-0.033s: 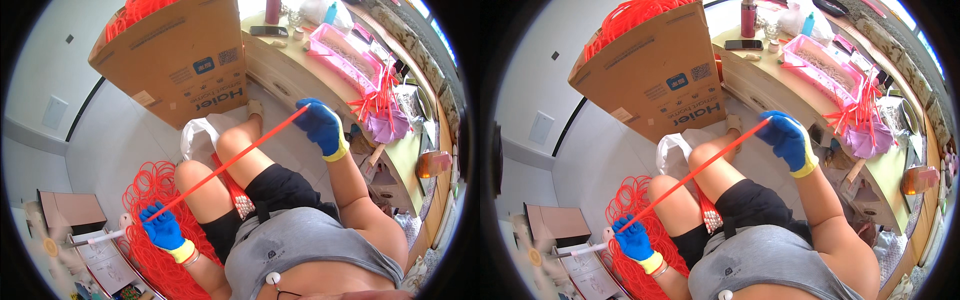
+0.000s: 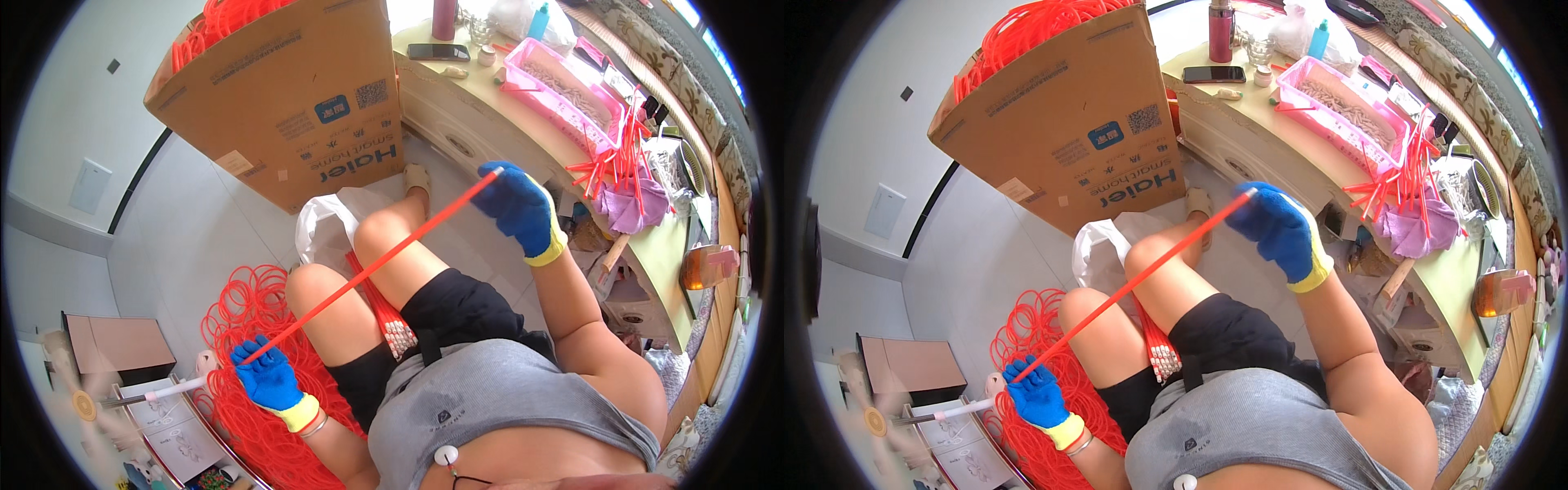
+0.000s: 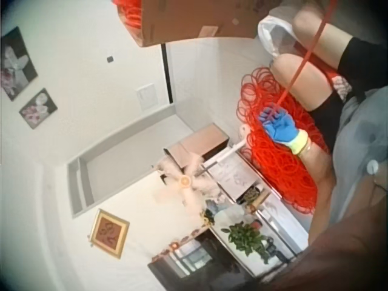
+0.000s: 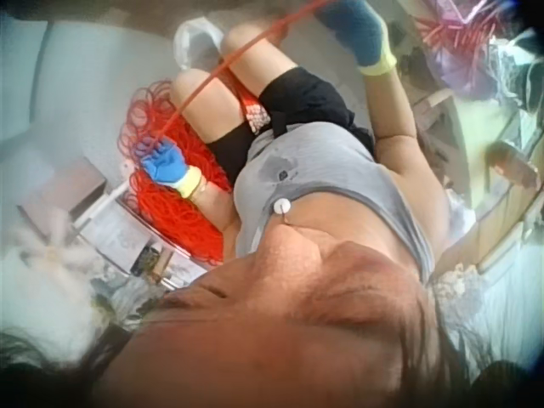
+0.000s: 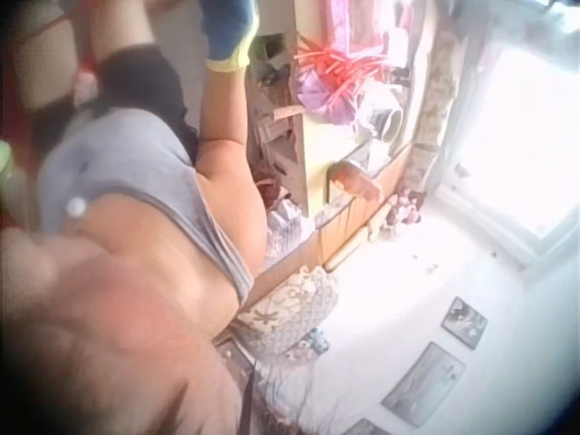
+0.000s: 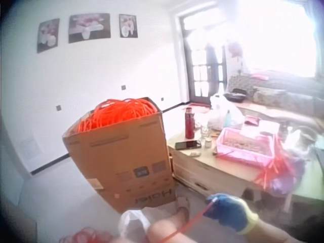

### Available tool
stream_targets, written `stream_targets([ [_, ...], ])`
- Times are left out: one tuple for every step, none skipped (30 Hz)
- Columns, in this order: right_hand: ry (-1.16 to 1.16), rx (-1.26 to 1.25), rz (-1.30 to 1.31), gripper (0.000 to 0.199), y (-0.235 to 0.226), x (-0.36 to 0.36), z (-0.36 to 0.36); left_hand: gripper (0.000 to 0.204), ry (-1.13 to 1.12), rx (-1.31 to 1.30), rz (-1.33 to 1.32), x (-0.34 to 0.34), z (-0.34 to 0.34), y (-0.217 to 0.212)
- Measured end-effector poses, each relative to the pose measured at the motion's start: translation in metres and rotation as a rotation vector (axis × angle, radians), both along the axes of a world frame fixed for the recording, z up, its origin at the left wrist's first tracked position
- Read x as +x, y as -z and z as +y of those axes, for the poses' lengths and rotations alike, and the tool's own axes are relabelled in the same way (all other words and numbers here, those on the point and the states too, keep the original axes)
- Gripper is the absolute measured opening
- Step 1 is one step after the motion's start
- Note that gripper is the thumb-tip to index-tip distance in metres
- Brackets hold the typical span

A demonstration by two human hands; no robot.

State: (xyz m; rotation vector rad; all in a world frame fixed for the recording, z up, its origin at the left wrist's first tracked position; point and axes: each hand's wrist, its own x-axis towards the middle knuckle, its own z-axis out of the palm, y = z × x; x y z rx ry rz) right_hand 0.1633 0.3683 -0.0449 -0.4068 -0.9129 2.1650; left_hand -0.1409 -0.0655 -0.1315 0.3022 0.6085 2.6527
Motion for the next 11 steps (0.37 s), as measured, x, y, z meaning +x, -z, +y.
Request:
stream_targets([
  [-0.063,0.012,0.152,0.046,0.012,-0.006,-0.002,0.035,-0.040,-0.041,-0.016,0.002,-0.003,0.006],
  [-0.127,0.027,0.304,0.053,0.021,-0.010,-0.004,0.035,-0.052,-0.059,-0.052,0.003,-0.005,0.013],
  [-0.171,0.024,0.320,0.055,0.022,-0.018,-0.010,0.035,-0.084,-0.079,-0.085,0.006,-0.015,0.021],
  [-0.201,0.023,0.331,0.056,0.023,-0.022,-0.014,0.035,-0.100,-0.099,-0.122,0.009,-0.016,0.026],
  [-0.230,0.022,0.343,0.058,0.023,-0.027,-0.018,0.034,-0.115,-0.118,-0.140,0.011,-0.016,0.030],
  [-0.178,-0.008,0.262,0.055,0.019,-0.033,-0.023,0.034,-0.105,-0.128,-0.150,0.013,-0.018,0.035],
  [-0.128,-0.040,0.180,0.052,0.011,-0.038,-0.029,0.034,-0.095,-0.139,-0.162,0.015,-0.020,0.039],
  [-0.076,-0.072,0.098,0.050,0.007,-0.042,-0.032,0.034,-0.084,-0.150,-0.173,0.017,-0.022,0.044],
  [-0.058,-0.132,0.014,0.050,0.008,-0.047,-0.028,0.035,-0.100,-0.163,-0.202,0.018,-0.024,0.048],
  [-0.062,-0.131,0.074,0.049,0.013,-0.049,-0.025,0.036,-0.116,-0.168,-0.230,0.018,-0.024,0.052],
  [-0.065,-0.129,0.134,0.049,0.024,-0.053,-0.021,0.037,-0.132,-0.173,-0.257,0.017,-0.024,0.057],
])
